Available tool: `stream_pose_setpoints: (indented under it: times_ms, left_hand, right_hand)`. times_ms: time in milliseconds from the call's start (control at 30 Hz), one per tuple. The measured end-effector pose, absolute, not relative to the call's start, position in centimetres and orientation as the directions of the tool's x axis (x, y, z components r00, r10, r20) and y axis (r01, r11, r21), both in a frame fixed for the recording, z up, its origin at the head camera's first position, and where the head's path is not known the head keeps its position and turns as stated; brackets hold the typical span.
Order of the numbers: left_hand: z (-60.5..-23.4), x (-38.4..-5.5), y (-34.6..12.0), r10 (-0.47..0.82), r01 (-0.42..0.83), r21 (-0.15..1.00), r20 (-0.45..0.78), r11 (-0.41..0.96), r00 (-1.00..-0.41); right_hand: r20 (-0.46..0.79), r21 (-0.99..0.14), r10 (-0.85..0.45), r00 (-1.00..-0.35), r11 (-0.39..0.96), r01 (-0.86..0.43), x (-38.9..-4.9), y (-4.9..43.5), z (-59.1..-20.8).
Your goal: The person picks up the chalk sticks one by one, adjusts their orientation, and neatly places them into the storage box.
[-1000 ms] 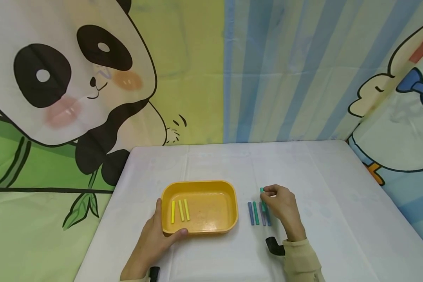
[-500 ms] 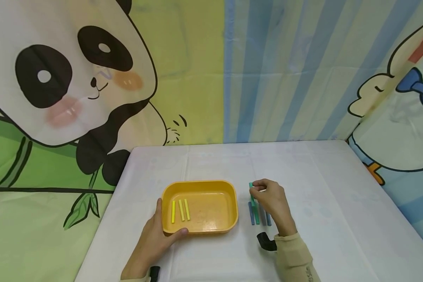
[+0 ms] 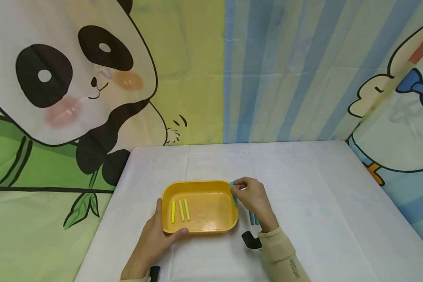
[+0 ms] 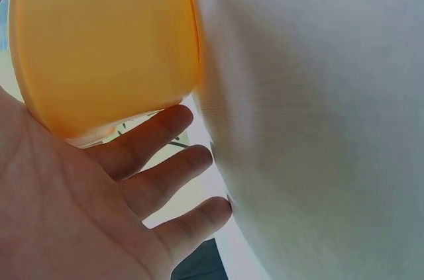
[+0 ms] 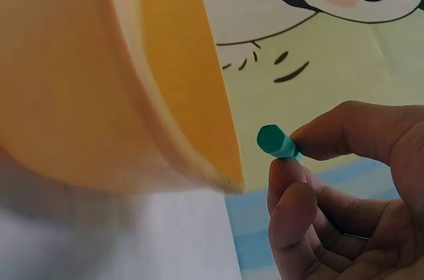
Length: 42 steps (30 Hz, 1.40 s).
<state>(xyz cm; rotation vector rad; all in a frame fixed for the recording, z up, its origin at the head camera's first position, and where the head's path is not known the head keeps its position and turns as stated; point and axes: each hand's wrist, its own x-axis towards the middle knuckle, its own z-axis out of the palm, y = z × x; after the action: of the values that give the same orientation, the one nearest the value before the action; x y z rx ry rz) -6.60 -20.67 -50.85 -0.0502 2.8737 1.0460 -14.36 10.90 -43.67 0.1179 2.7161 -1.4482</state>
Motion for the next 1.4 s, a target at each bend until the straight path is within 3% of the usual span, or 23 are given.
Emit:
stream_pose_setpoints:
  times_ms: [733, 1400]
  left_hand:
    - [-51.1, -6.5, -20.7, 0.01, -0.037, 0.644, -0.07, 0.764, -0.998]
    - [-51.2, -6.6, -20.9, 0.026, -0.002, 0.646, -0.034, 0.764, -0.999]
  right_hand:
    - [-0.141, -0.863, -0.142, -0.98, 0.502, 0.051, -14.2, 6.2, -44.5]
    - [-0.139, -0.883, -0.161, -0.977, 0.466, 0.049, -14.8, 3.5, -45.3]
